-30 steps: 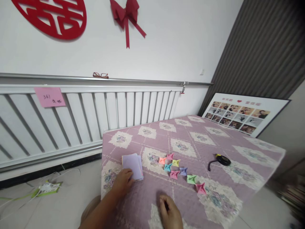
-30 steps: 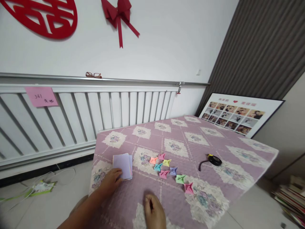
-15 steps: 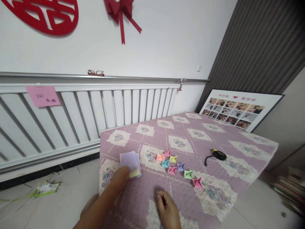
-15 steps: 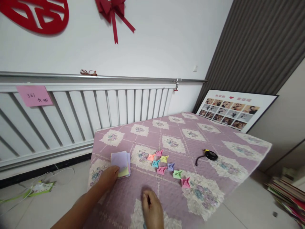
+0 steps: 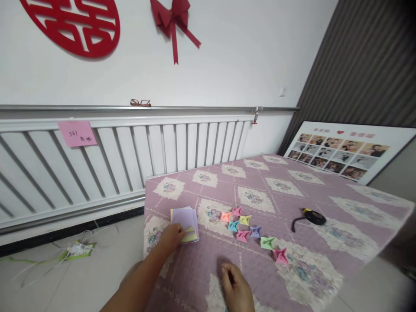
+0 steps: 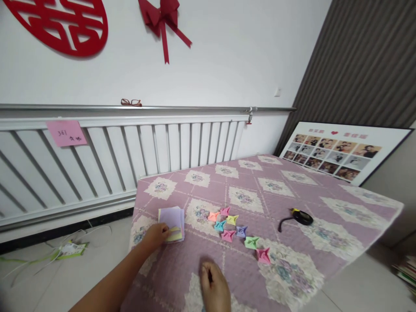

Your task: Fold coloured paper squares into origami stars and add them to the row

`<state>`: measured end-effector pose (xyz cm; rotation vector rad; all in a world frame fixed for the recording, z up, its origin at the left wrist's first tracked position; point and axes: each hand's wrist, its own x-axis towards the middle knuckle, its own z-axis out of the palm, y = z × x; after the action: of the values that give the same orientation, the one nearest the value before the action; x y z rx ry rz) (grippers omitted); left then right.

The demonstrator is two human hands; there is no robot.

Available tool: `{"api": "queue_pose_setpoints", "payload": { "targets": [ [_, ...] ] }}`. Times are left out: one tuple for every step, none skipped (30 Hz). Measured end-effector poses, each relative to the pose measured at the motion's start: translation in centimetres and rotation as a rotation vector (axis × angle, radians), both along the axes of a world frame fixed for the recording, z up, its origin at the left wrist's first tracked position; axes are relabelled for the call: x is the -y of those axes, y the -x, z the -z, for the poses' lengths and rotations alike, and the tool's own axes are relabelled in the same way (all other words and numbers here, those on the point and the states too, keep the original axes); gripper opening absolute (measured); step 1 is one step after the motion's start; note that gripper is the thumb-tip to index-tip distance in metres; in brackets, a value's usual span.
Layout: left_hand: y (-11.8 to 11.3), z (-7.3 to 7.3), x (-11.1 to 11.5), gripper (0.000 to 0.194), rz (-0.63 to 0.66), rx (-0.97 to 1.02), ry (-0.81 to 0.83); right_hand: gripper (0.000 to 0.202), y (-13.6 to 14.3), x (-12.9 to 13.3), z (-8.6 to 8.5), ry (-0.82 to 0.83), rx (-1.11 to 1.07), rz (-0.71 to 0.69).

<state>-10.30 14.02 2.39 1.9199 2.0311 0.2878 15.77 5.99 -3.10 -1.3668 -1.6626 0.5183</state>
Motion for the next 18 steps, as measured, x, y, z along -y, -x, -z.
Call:
{"api": "queue_pose_setpoints", "payload": {
  "targets": [
    [0.05, -0.03, -0.01, 0.025, 0.004, 0.006, 0.002, 0.028, 0.01, 0.00, -0.04, -0.001, 0.000, 0.004],
    [0.10, -0.04, 0.00, 0.027, 0.010, 0.010, 0.005, 0.029, 0.02, 0.01, -0.11, -0.005, 0.001, 0.007],
    [0.12, -0.05, 0.01, 0.030, 0.016, 0.013, 0.007, 0.029, 0.04, 0.01, -0.19, -0.007, 0.002, 0.006],
    [0.14, -0.04, 0.03, 0.030, 0.023, 0.015, 0.010, 0.029, 0.06, 0.03, -0.28, -0.008, 0.003, 0.004],
    [0.15, -0.04, 0.06, 0.029, 0.029, 0.016, 0.014, 0.029, 0.08, 0.04, -0.38, -0.010, 0.004, 0.002],
    [0.15, -0.04, 0.09, 0.026, 0.033, 0.017, 0.019, 0.029, 0.09, 0.05, -0.48, -0.013, 0.004, 0.003],
    [0.15, -0.04, 0.12, 0.025, 0.035, 0.018, 0.023, 0.029, 0.10, 0.07, -0.57, -0.016, 0.003, 0.006],
    [0.15, -0.06, 0.15, 0.026, 0.037, 0.020, 0.027, 0.029, 0.10, 0.08, -0.65, -0.019, 0.002, 0.009],
    [0.16, -0.08, 0.19, 0.027, 0.038, 0.023, 0.031, 0.029, 0.10, 0.09, -0.71, -0.023, 0.001, 0.010],
    [0.17, -0.11, 0.24, 0.028, 0.039, 0.027, 0.033, 0.029, 0.10, 0.09, -0.75, -0.023, 0.003, 0.009],
    [0.20, -0.13, 0.28, 0.028, 0.040, 0.031, 0.034, 0.029, 0.09, 0.08, -0.78, -0.021, 0.006, 0.006],
    [0.23, -0.14, 0.33, 0.028, 0.042, 0.037, 0.035, 0.029, 0.08, 0.07, -0.78, -0.020, 0.011, 0.002],
    [0.26, -0.13, 0.37, 0.028, 0.041, 0.044, 0.035, 0.029, 0.08, 0.05, -0.76, -0.022, 0.015, -0.001],
    [0.28, -0.09, 0.39, 0.028, 0.039, 0.051, 0.034, 0.029, 0.08, 0.03, -0.73, -0.028, 0.018, -0.001],
    [0.29, -0.03, 0.40, 0.028, 0.034, 0.059, 0.032, 0.029, 0.08, 0.01, -0.69, -0.035, 0.018, 0.001],
    [0.29, 0.04, 0.38, 0.028, 0.027, 0.068, 0.030, 0.030, 0.08, -0.01, -0.65, -0.042, 0.018, 0.002],
    [0.26, 0.12, 0.34, 0.028, 0.018, 0.078, 0.028, 0.030, 0.08, -0.03, -0.61, -0.046, 0.020, 0.000],
    [0.23, 0.19, 0.28, 0.029, 0.007, 0.089, 0.025, 0.030, 0.07, -0.04, -0.58, -0.045, 0.023, -0.002]
  ]
}}
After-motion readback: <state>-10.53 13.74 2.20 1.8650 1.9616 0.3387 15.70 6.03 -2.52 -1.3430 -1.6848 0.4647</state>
